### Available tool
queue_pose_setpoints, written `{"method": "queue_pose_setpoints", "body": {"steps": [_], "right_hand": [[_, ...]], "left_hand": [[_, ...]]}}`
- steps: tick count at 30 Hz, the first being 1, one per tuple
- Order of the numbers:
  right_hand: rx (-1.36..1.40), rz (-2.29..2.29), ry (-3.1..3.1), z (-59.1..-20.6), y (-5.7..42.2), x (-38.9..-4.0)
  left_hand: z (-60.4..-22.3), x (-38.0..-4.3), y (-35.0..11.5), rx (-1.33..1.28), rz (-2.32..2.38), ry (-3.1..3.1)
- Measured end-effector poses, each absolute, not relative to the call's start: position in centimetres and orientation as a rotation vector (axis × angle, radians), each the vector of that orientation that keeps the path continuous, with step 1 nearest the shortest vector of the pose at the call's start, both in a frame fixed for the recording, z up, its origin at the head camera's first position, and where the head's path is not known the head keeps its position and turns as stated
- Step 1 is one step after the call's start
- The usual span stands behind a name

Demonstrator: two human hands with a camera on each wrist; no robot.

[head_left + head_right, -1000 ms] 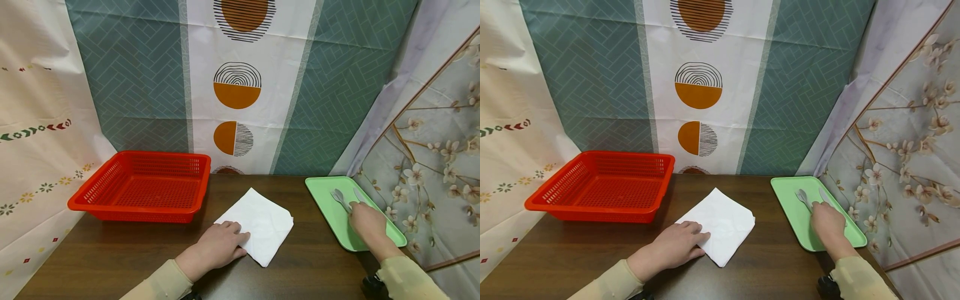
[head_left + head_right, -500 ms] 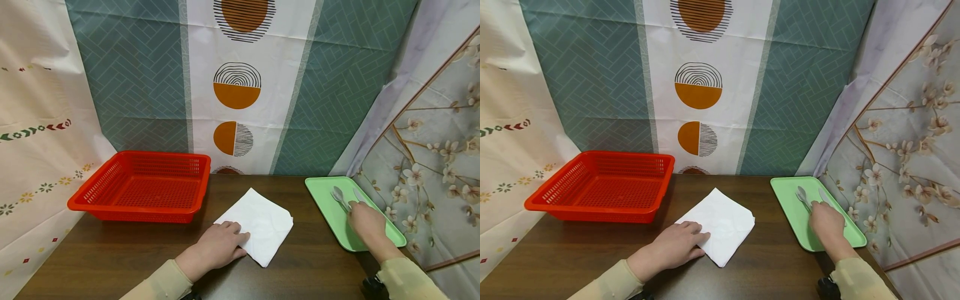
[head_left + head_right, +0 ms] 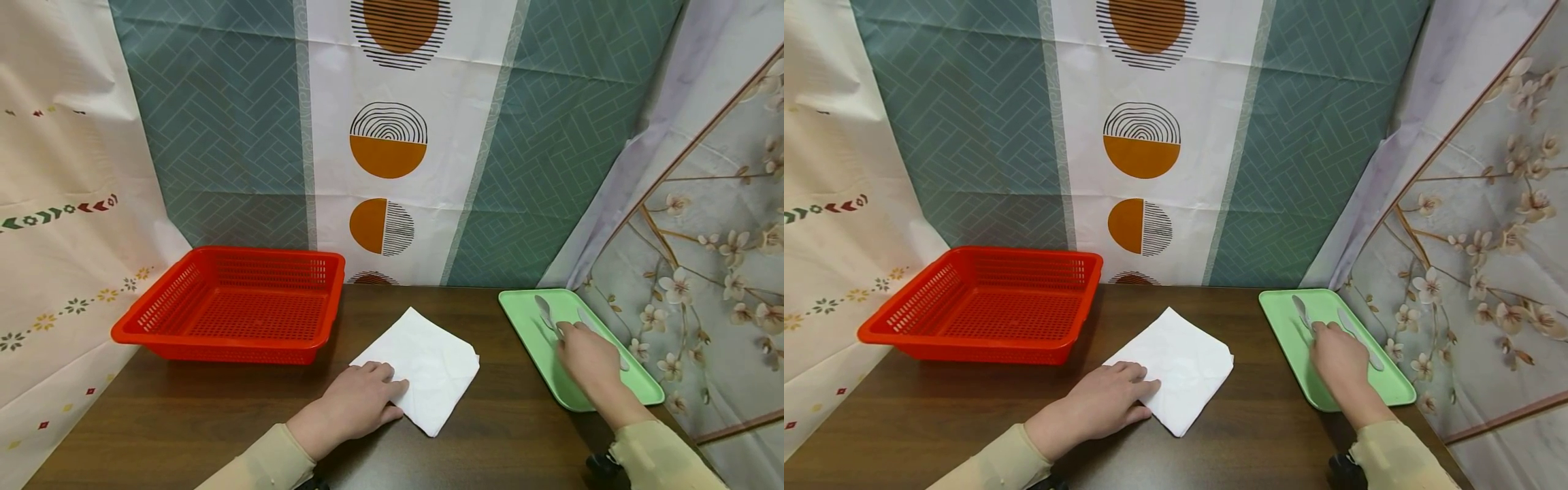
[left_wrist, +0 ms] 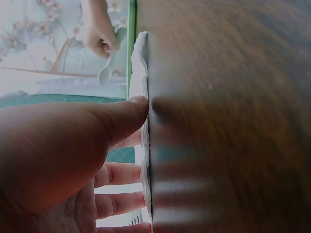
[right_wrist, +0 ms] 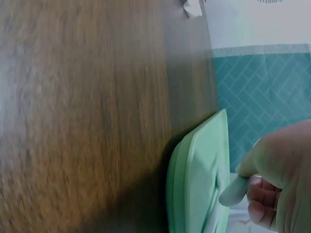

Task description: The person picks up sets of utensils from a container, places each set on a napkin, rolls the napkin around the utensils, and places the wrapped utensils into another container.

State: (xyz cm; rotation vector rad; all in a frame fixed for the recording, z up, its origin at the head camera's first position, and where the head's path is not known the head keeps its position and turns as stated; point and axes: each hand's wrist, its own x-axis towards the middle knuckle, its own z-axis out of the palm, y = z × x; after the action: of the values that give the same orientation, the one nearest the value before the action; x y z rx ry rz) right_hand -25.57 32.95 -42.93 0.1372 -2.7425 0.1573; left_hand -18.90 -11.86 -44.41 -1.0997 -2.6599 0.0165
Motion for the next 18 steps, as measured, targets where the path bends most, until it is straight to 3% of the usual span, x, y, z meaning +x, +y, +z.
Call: {"method": "queue_pose_setpoints", "body": {"steps": [18], "right_hand": [[0.184, 0.180, -2.700, -42.2, 30.1, -25.4]], "left_hand": [[-44.1, -18.8, -11.8, -1.097, 0.026, -2.677]]}}
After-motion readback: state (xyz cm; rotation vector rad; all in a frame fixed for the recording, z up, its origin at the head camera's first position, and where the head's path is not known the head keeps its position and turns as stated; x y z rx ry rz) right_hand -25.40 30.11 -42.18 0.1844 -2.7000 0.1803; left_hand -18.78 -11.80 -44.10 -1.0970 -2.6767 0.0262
